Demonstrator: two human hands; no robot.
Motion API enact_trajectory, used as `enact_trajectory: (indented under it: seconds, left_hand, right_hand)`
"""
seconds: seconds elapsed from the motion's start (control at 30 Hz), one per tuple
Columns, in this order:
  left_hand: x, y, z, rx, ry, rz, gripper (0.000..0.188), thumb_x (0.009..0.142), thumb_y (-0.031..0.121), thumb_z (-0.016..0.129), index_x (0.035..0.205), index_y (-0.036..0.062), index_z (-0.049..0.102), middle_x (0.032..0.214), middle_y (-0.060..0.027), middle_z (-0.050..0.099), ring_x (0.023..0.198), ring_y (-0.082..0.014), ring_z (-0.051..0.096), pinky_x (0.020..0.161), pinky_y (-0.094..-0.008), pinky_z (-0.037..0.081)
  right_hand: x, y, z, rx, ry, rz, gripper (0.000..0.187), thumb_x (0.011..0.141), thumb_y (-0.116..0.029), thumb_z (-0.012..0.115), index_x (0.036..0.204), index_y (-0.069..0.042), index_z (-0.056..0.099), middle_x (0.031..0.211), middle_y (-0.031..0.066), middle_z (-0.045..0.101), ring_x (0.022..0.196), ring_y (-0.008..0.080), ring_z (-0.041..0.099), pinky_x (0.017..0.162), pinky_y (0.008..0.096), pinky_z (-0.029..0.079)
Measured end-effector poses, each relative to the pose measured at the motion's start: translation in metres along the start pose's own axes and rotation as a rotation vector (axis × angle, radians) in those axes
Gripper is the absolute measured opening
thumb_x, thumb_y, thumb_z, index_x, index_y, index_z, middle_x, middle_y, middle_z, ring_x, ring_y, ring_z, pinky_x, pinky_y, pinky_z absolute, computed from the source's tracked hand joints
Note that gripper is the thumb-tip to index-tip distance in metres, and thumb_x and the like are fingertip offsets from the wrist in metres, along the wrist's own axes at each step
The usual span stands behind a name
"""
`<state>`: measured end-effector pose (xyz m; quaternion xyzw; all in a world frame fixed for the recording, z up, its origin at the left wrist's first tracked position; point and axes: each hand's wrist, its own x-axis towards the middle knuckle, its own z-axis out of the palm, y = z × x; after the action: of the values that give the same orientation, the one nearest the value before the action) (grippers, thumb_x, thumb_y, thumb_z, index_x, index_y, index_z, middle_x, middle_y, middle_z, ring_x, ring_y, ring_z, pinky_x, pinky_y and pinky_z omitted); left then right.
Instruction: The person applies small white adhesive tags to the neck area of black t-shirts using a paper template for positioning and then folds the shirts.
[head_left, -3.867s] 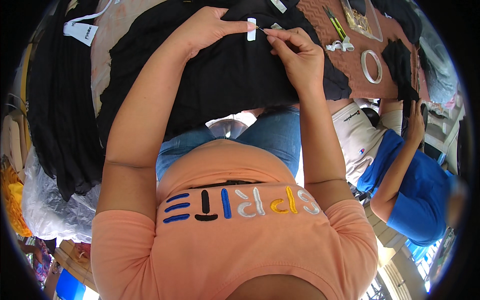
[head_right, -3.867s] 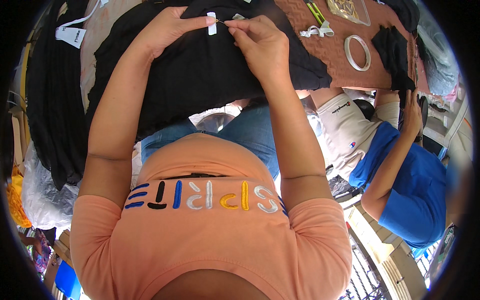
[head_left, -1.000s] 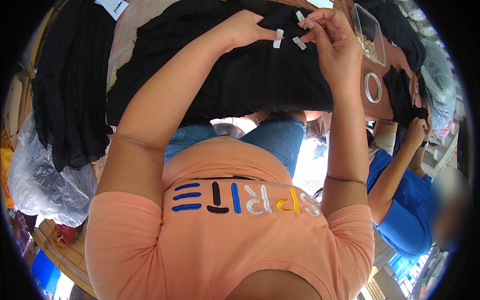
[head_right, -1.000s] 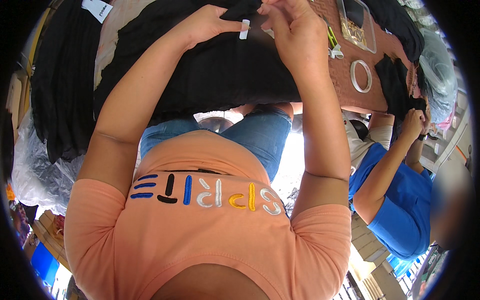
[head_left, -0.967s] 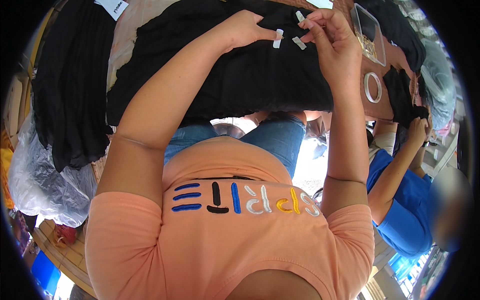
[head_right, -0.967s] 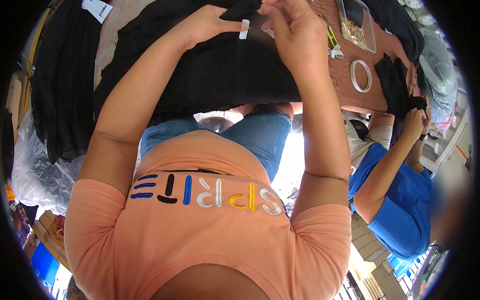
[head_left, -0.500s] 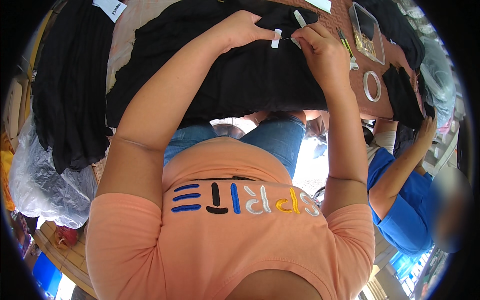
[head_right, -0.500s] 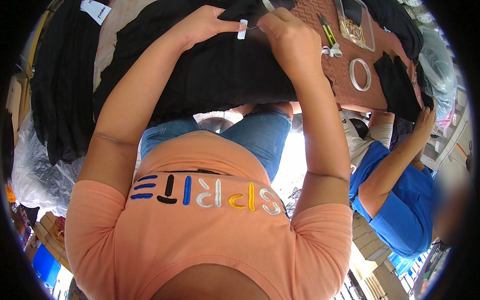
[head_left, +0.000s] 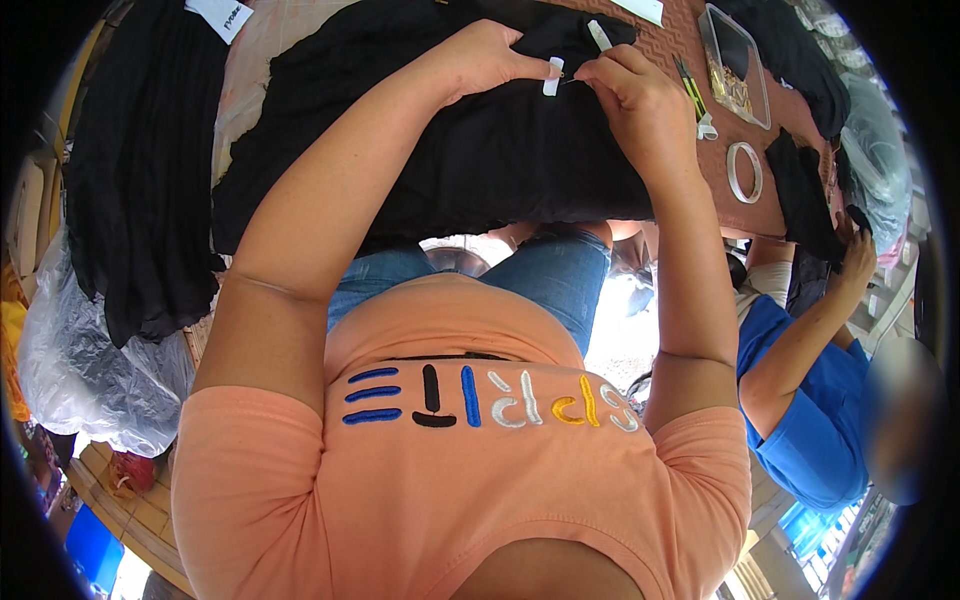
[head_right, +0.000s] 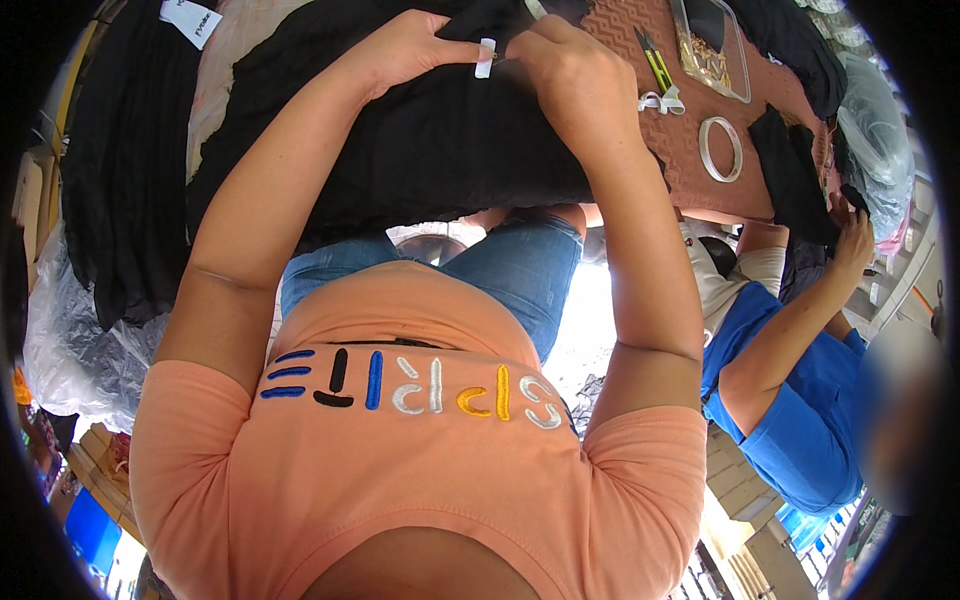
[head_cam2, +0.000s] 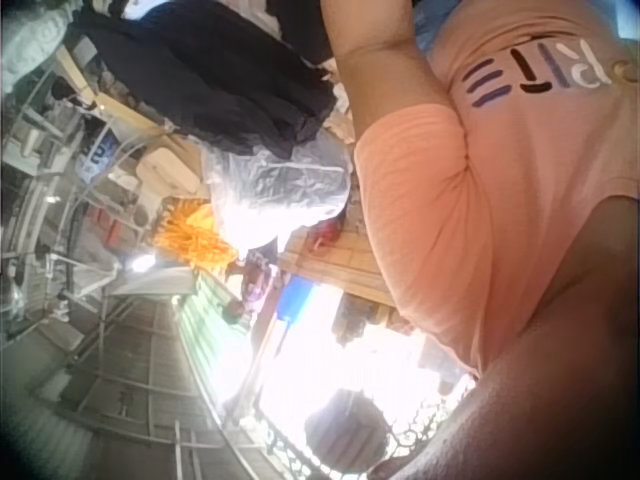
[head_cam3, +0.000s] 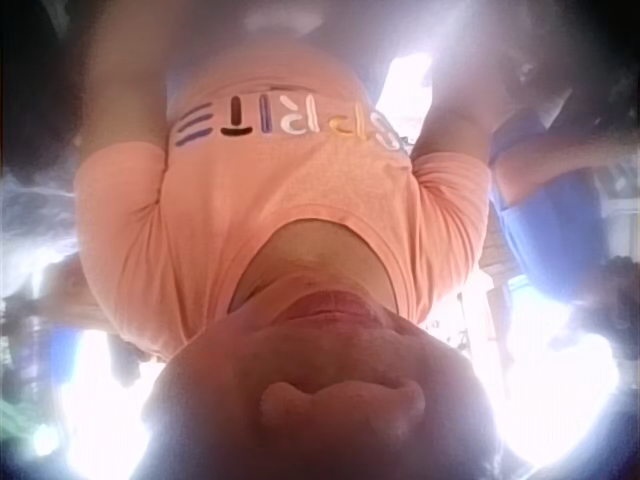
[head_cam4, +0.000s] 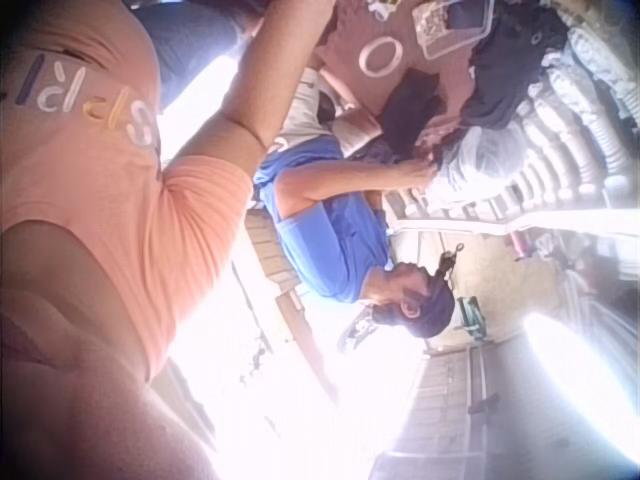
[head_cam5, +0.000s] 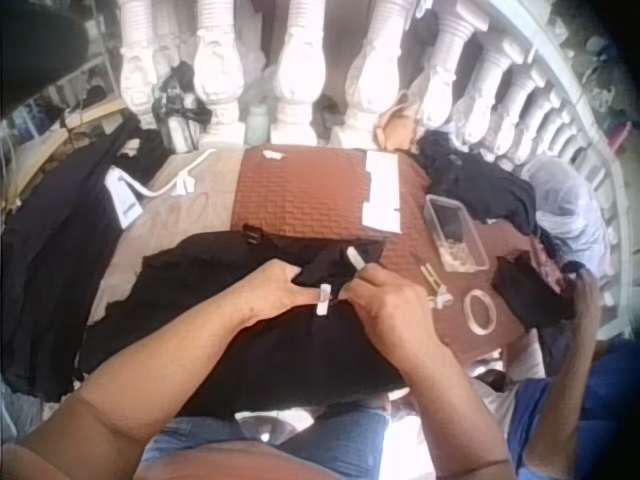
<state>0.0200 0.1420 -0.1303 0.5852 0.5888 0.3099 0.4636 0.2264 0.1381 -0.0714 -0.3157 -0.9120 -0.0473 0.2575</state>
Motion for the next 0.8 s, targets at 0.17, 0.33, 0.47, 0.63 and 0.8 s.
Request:
enact_trajectory:
  seconds: [0.17,0.33,0.47,0.63,0.8]
  left_hand:
    - [0.0,-0.002,0.0,0.003,0.015,0.008,0.096,0.07,0.039,0.08,0.131,-0.0203,0.037,0.134,-0.0358,0.044,0.125,-0.0364,0.049,0.104,-0.0334,0.039]
    - [0.002,-0.003,-0.002,-0.008,-0.03,0.023,0.094,0.07,0.039,0.08,0.13,-0.0209,0.038,0.133,-0.0359,0.044,0.125,-0.0362,0.049,0.104,-0.0332,0.039]
    - [0.002,-0.004,0.001,0.004,0.029,0.039,0.093,0.07,0.039,0.08,0.128,-0.0213,0.041,0.131,-0.0354,0.047,0.123,-0.0357,0.052,0.102,-0.0332,0.04]
    - [0.0,0.0,-0.002,-0.01,-0.021,0.043,0.092,0.07,0.039,0.08,0.128,-0.0208,0.041,0.13,-0.0349,0.048,0.122,-0.0355,0.052,0.102,-0.033,0.04]
    - [0.002,-0.002,0.002,0.035,0.03,0.034,0.093,0.07,0.039,0.08,0.129,-0.0207,0.041,0.132,-0.0353,0.046,0.123,-0.0357,0.051,0.103,-0.0331,0.04]
  right_hand:
    - [0.002,0.004,-0.005,-0.026,-0.037,0.018,0.008,0.079,-0.011,0.063,0.086,-0.016,0.065,0.084,0.0012,0.061,0.074,0.0267,0.064,0.062,0.0376,0.051]
    - [0.01,0.006,-0.015,0.333,0.004,0.249,0.009,0.085,-0.006,0.067,0.094,-0.007,0.066,0.088,0.0017,0.067,0.078,0.0135,0.066,0.067,0.0263,0.051]
    - [0.011,0.013,-0.01,0.856,0.049,0.315,0.01,0.089,-0.001,0.062,0.099,0.0,0.064,0.095,0.0038,0.068,0.085,0.0098,0.064,0.076,0.0222,0.052]
    - [0.015,0.011,-0.018,1.053,0.043,0.294,0.012,0.091,0.0,0.06,0.102,0.002,0.063,0.098,0.0073,0.068,0.087,0.0127,0.064,0.078,0.0235,0.053]
    - [0.017,0.011,-0.023,1.082,0.049,0.283,0.011,0.091,0.001,0.059,0.101,0.003,0.063,0.098,0.0093,0.068,0.087,0.0135,0.065,0.077,0.0238,0.053]
